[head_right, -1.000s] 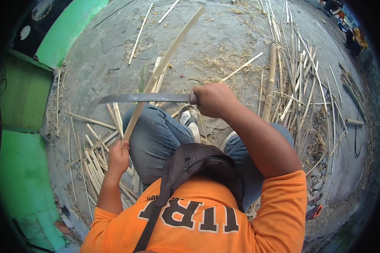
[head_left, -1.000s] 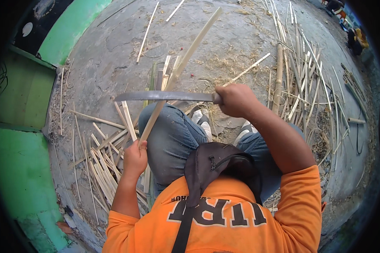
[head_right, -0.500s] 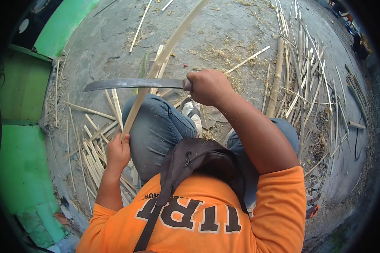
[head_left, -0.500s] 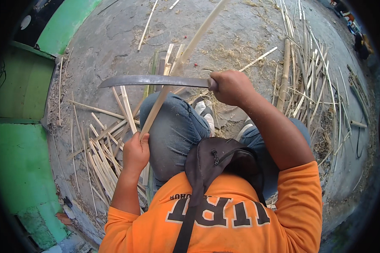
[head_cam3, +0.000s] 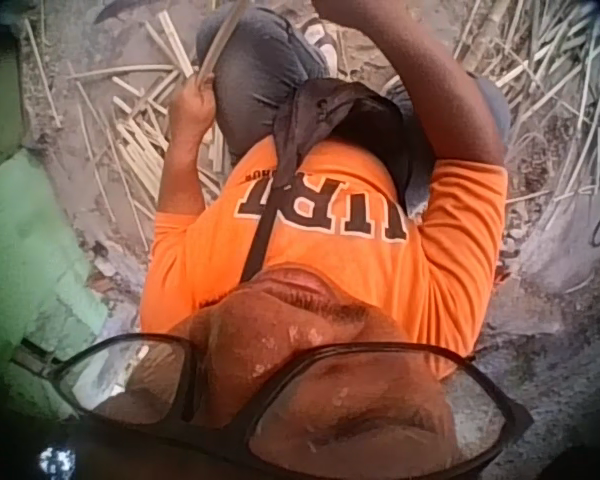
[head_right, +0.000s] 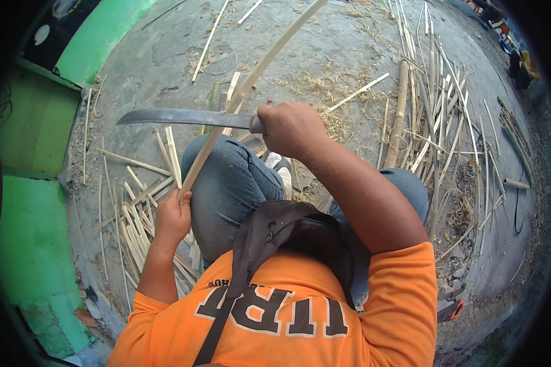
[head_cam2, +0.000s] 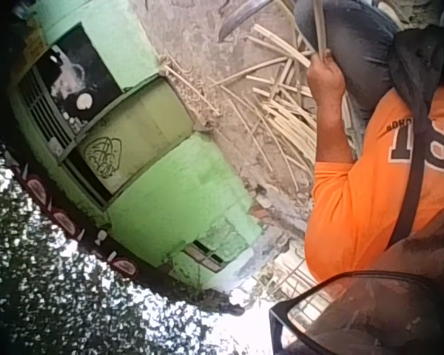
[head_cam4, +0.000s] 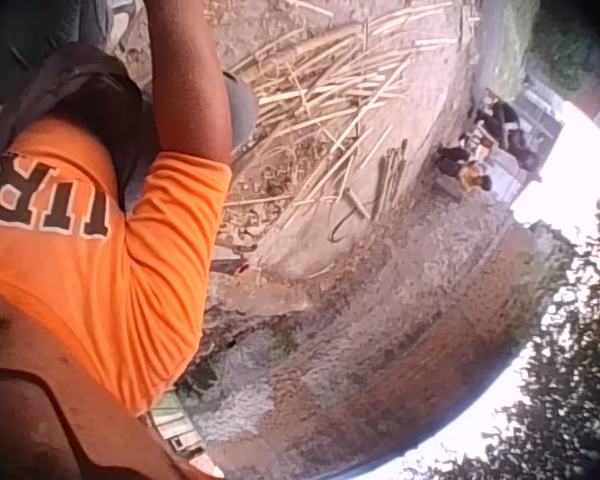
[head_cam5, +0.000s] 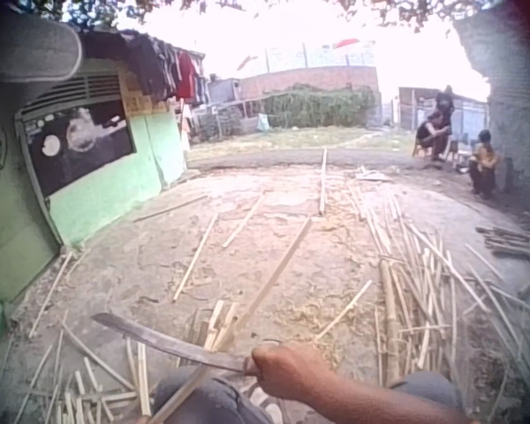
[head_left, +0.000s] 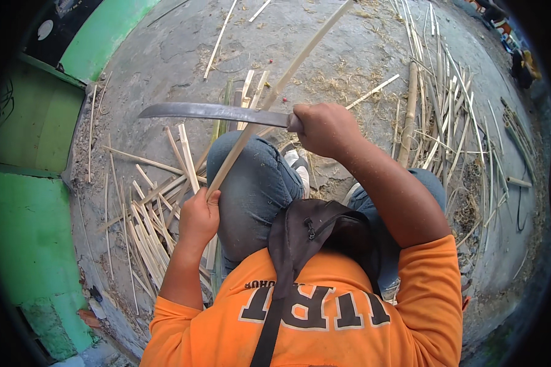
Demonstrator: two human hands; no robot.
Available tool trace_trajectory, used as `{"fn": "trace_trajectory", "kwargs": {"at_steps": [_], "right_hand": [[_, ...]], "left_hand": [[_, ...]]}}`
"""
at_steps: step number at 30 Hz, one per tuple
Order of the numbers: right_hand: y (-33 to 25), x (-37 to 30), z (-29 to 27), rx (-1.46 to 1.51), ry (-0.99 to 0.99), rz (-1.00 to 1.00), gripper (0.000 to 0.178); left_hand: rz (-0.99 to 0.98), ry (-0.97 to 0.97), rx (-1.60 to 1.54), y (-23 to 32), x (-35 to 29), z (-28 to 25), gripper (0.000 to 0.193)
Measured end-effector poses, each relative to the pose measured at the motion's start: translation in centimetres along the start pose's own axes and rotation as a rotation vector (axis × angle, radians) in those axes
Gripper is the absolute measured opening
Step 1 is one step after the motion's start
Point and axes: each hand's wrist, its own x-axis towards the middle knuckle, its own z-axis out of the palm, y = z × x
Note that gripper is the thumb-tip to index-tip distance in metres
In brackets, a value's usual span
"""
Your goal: The person strips layers from bamboo stalks using a large blade, handling various lengths and thicknesses of bamboo strips.
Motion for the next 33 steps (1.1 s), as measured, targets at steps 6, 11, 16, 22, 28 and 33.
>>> {"fn": "trace_trajectory", "kwargs": {"at_steps": [6,11,16,22,28,33], "right_hand": [[1.4,0.2,-0.9,0.035,0.061,0.077,0.014],[1.4,-0.6,-1.2,0.053,0.004,0.082,0.015],[-0.3,-0.9,-1.4,-0.006,-0.168,0.02,0.016],[6.1,-0.9,-2.7,0.027,0.095,0.236,0.02],[0.7,-2.1,-2.7,0.005,-0.104,0.107,0.012],[7.6,-1.1,-1.8,0.119,0.078,0.287,0.022]], "left_hand": [[0.029,0.018,0.001,1.1,-0.3,-0.5,0.04],[0.027,0.002,0.034,1.1,-0.1,-0.4,0.04],[0.06,0.049,0.053,1.1,-0.6,-0.4,0.04],[0.045,0.017,0.132,1.6,0.2,-0.9,0.038],[0.086,0.071,0.089,0.5,-0.5,-0.3,0.037],[0.076,0.038,0.095,1.3,0.2,-0.8,0.039]]}}
